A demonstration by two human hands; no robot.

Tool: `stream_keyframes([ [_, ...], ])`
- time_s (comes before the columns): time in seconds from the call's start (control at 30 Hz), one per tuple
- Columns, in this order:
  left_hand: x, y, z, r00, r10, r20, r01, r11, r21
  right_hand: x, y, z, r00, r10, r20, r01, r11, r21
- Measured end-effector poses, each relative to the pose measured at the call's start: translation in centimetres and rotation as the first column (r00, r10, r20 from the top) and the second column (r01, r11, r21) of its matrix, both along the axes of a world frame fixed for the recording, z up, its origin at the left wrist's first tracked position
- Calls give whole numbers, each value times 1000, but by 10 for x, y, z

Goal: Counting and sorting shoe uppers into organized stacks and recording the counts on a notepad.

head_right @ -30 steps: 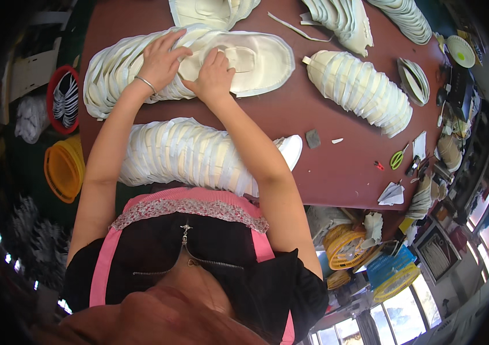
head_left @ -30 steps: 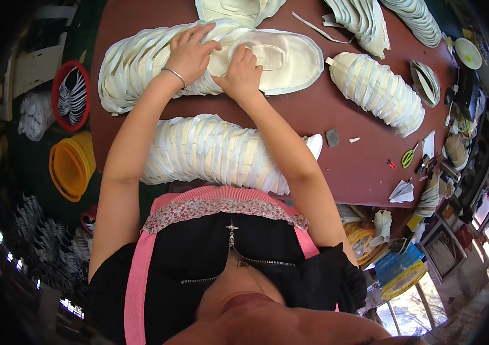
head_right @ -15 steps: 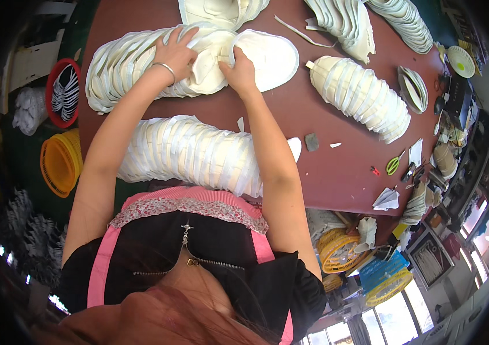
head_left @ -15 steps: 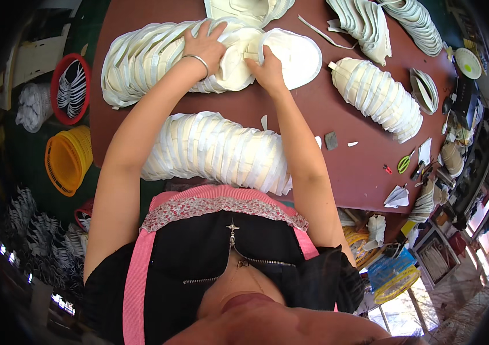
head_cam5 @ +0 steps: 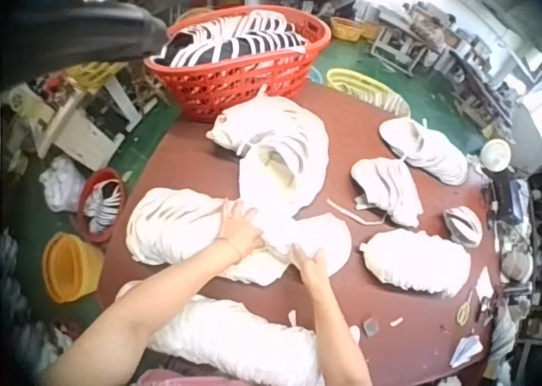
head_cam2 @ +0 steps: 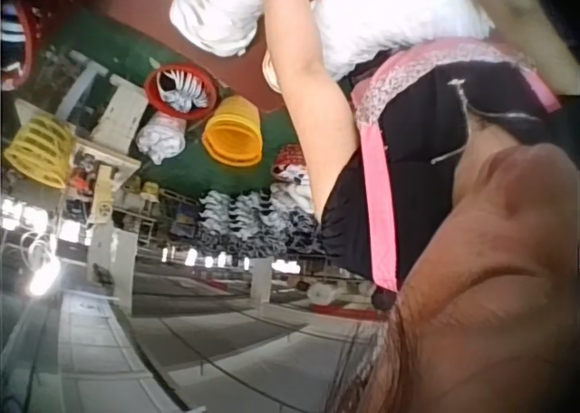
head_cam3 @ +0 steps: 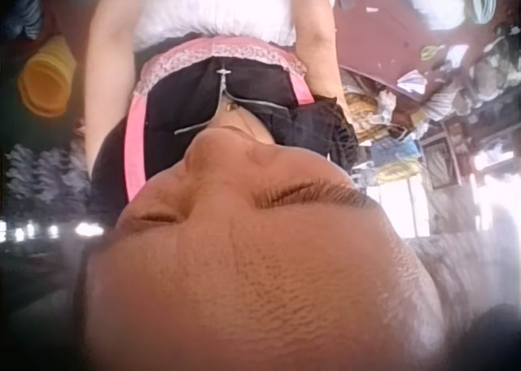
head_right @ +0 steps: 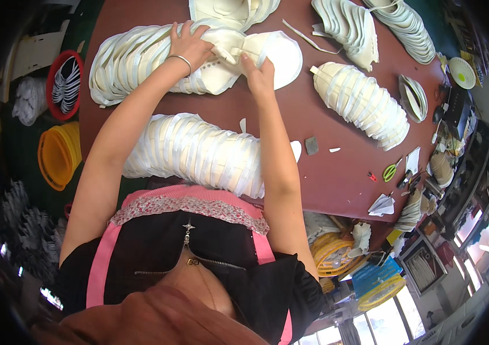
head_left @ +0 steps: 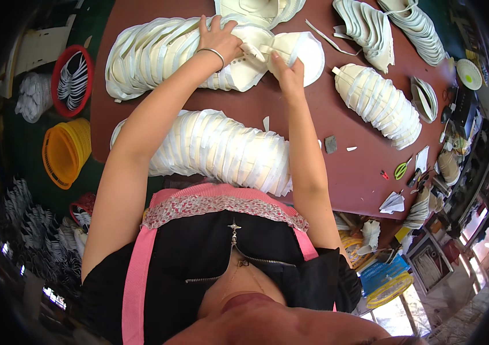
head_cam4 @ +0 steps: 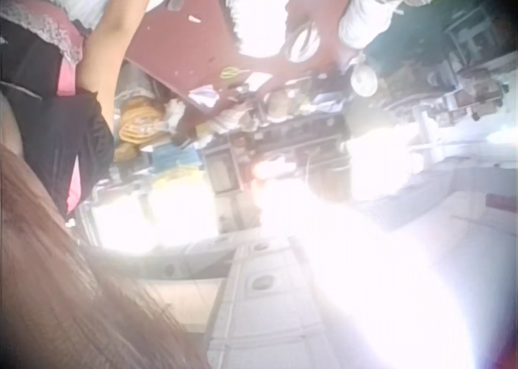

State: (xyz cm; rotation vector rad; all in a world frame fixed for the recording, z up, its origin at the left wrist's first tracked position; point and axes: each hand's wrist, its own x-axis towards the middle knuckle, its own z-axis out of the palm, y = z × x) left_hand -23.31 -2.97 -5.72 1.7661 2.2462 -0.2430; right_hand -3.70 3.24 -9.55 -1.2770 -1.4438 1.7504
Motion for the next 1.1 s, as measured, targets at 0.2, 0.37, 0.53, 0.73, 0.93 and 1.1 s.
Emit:
stream_keyframes([
  [0.2,3,7,-3,1000,14,-9,-14,999,-46,5,6,10,1000,-14,-10,15,994,106],
  [0.37,0,19,-11,999,43,-33,-46,996,-81,5,3,12,993,-104,53,87,961,264],
  [0.53,-4,22,-3,998,53,-16,-54,989,-136,-4,-12,20,983,-164,79,118,907,404],
  [0.73,-31,-3,0,960,-115,254,119,993,-2,-11,-27,8,961,-100,259,-28,893,449],
  [0.93,-44,-2,-20,917,-36,396,-19,991,133,-56,-61,7,864,404,301,-461,875,147],
  [1.1,-41,-8,-19,927,-93,363,55,992,115,-43,-50,14,842,533,80,-537,843,37],
])
